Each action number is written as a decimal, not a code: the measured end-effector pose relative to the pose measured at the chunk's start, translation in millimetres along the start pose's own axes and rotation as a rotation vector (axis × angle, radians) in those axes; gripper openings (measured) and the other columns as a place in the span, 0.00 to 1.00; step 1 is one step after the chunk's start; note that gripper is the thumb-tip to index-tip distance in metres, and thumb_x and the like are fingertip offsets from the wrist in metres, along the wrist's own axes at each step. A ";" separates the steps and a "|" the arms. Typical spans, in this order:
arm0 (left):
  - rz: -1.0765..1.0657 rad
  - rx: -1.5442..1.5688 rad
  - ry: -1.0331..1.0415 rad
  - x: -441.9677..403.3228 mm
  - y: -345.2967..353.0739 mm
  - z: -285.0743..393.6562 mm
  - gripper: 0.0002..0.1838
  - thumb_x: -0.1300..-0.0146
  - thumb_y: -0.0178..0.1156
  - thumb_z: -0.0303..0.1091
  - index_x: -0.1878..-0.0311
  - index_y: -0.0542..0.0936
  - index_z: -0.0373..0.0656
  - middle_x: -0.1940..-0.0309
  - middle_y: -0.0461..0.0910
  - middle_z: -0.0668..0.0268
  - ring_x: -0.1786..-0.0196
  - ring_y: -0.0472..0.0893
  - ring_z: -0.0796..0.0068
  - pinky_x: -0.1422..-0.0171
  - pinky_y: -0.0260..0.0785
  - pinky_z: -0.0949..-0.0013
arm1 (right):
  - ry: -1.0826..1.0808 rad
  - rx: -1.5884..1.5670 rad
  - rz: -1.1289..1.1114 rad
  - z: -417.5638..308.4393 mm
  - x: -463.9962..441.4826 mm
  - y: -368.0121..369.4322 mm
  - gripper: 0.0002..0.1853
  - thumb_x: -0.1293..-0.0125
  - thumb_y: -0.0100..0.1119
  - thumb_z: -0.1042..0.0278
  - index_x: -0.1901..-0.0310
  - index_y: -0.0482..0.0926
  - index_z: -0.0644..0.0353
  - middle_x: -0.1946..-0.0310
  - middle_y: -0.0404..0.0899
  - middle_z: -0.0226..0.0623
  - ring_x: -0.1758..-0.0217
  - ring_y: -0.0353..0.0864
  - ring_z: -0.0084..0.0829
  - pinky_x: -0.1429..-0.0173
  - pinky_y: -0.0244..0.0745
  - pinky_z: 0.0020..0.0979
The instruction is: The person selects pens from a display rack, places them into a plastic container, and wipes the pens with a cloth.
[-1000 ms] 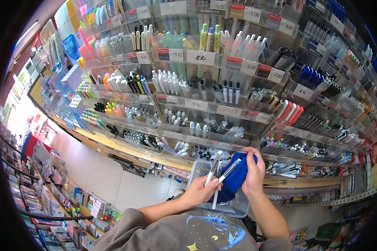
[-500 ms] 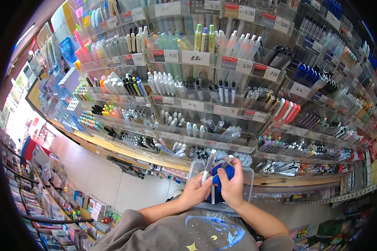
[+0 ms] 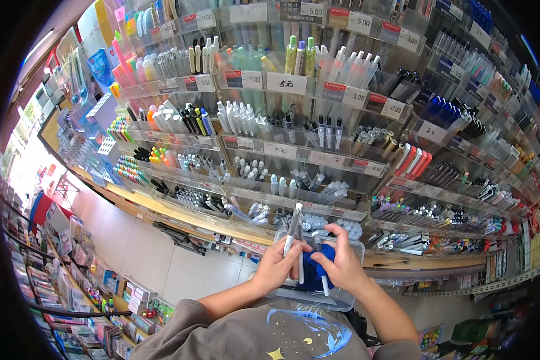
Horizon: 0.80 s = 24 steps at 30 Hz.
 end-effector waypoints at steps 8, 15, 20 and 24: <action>0.084 -0.170 0.204 -3.2 0.2 -1.2 0.07 0.35 0.49 0.34 0.62 0.73 0.42 0.83 0.66 0.76 0.84 0.63 0.90 0.81 0.54 0.83 | -0.151 0.221 -0.068 -19.5 2.4 15.7 0.32 0.45 0.62 0.65 0.45 0.52 0.64 0.57 0.74 0.51 0.57 0.77 0.46 0.57 0.71 0.39; 0.184 -0.017 0.145 -8.2 -14.6 20.0 0.14 0.32 0.44 0.38 0.58 0.73 0.36 0.89 0.65 0.74 0.87 0.62 0.87 0.83 0.53 0.82 | -0.120 0.157 -0.087 -20.0 7.6 15.0 0.26 0.46 0.61 0.67 0.51 0.58 0.65 0.70 0.77 0.49 0.66 0.77 0.49 0.64 0.70 0.38; 0.046 0.081 0.082 -2.9 -8.7 11.8 0.17 0.32 0.42 0.40 0.53 0.73 0.36 0.86 0.68 0.72 0.83 0.68 0.85 0.78 0.60 0.82 | -0.058 0.020 0.108 -8.4 3.1 7.5 0.23 0.43 0.58 0.66 0.52 0.57 0.62 0.71 0.77 0.47 0.68 0.78 0.46 0.65 0.70 0.37; -0.096 0.119 0.044 1.3 -4.3 6.6 0.17 0.32 0.43 0.39 0.53 0.73 0.36 0.84 0.70 0.71 0.81 0.71 0.84 0.76 0.63 0.81 | -0.097 0.099 -0.022 -16.4 0.1 7.4 0.24 0.42 0.57 0.68 0.51 0.55 0.63 0.72 0.76 0.47 0.67 0.78 0.48 0.64 0.70 0.38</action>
Point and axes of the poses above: each hand's wrist, its own x-axis away from the middle knuckle, its own y-axis out of the palm, z = x × y, the point moved 2 cm from there along -x, towards the middle knuckle
